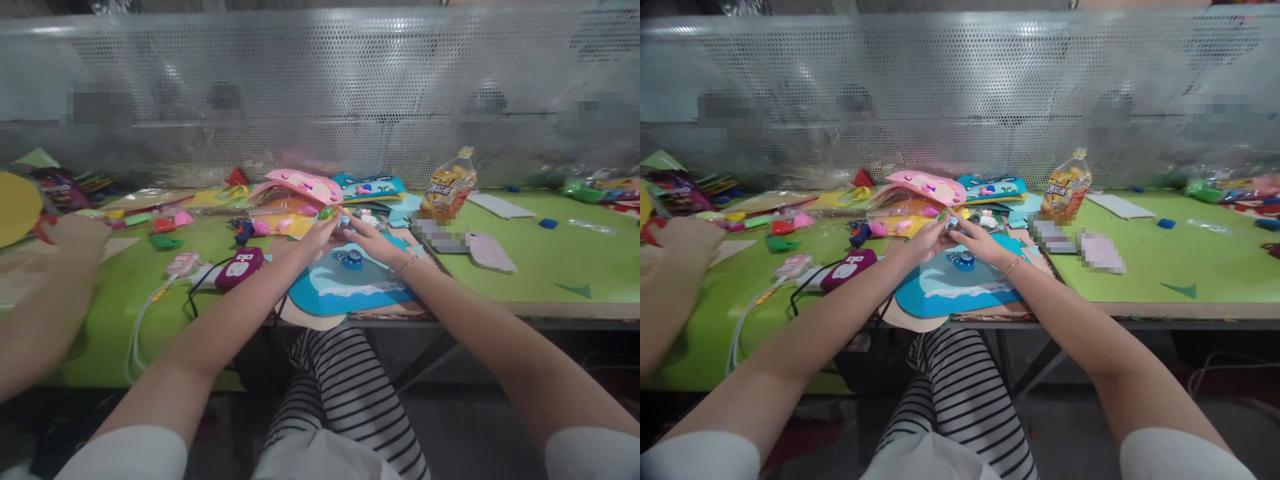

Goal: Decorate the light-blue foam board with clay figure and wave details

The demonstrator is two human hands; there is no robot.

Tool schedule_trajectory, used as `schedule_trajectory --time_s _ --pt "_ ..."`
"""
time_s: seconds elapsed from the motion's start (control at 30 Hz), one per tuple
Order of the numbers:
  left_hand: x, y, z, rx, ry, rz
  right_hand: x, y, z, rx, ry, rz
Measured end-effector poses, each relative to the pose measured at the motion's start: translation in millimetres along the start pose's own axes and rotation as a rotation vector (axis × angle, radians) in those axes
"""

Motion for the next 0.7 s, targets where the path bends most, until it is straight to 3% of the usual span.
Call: schedule_trajectory --time_s 0.23,0.43,0.6,0.7 --pt "0.5 1 6 -0.097 0.010 -0.073 1 -1 -7 0.132 0.306 -0.029" --pt "6.7 -1 8 -0.145 -0.157 0.023 13 -2 2 0.032 0.339 0.158" --pt "6.9 -3 5 -0.143 -0.350 0.023 6 -2 -5 -0.014 0.389 -0.009" --pt "4.7 -2 3 -0.104 -0.258 0.003 9 -3 -9 -0.023 0.336 0.044"
Point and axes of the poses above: each hand's wrist, its own y-axis away from the middle knuckle, its own x-axis out of the back of the hand, z = x × y, the point moved 5 cm from there along -y, towards the middle knuckle, and after that the axes turned 6 degrees about x, right-handed, at the moved point
